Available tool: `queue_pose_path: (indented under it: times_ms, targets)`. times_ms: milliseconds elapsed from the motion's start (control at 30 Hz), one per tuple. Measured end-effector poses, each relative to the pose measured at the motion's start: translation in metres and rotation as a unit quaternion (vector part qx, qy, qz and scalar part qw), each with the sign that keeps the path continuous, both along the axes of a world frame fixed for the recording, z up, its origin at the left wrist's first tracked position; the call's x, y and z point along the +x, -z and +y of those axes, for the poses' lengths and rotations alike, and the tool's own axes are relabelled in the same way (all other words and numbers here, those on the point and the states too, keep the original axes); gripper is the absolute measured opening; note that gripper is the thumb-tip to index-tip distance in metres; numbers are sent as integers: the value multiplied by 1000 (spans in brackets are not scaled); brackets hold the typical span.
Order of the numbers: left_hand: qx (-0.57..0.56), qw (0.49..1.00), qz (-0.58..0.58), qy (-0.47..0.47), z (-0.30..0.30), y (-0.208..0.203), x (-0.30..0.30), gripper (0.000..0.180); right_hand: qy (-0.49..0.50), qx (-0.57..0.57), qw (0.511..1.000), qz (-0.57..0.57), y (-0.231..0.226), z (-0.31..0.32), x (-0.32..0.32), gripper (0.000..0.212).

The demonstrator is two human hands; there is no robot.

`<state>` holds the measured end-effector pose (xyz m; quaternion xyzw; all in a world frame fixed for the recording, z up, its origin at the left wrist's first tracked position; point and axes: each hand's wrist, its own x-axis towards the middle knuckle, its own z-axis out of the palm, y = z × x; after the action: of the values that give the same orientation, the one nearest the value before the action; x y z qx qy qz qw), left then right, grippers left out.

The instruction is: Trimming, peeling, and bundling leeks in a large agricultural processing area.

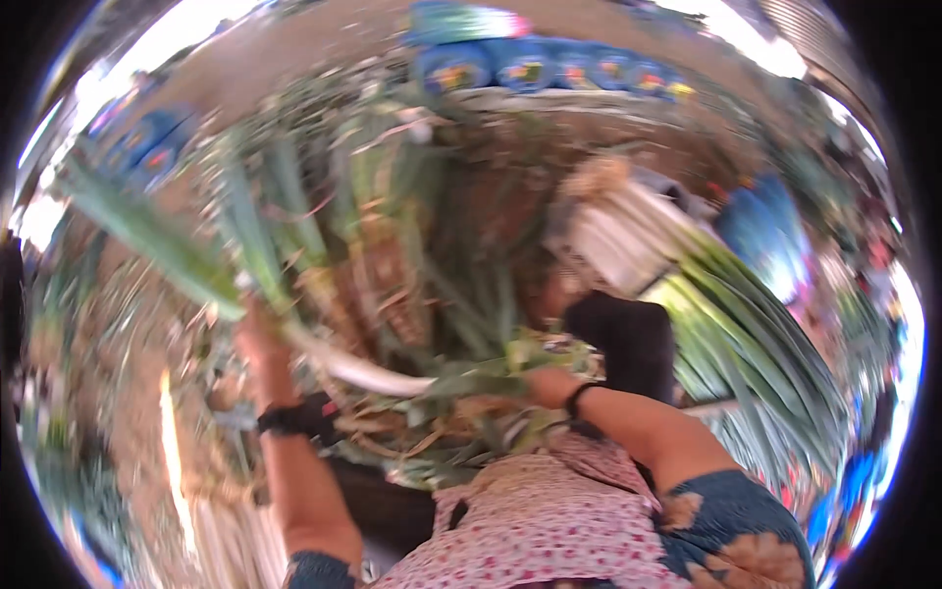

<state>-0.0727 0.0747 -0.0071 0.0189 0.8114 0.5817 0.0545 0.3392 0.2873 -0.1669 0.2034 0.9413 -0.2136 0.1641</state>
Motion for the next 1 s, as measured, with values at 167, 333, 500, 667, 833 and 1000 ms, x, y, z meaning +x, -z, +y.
queue_pose_path:
  times_ms: [167, 333, 500, 667, 833, 1000]
  targets:
    - [377, 920, -56, -87, -38, -30, 27, 24, 53, 98, 974, -199, 2, 0, -12, 29]
    - [426, 901, -10, -78, -81, -36, -3, 24, 4, 126, 920, -371, 1, 34, 11, 38]
    - [449, 891, -26, 56, -47, -34, 28, 44, -36, 52, 995, -71, -95, -1, -108, 44]
    - [543, 812, -159, 146, -13, -13, 48, 51, -53, -271, 924, 263, -172, -76, -223, 59]
    - [537, 794, -203, 203, 1, -10, 57, 38, -3, -366, 862, 352, -155, -115, -240, 40]
    - [510, 807, -197, 220, 2, -14, 60, 35, 61, -491, 788, 366, -168, -118, -239, 32]
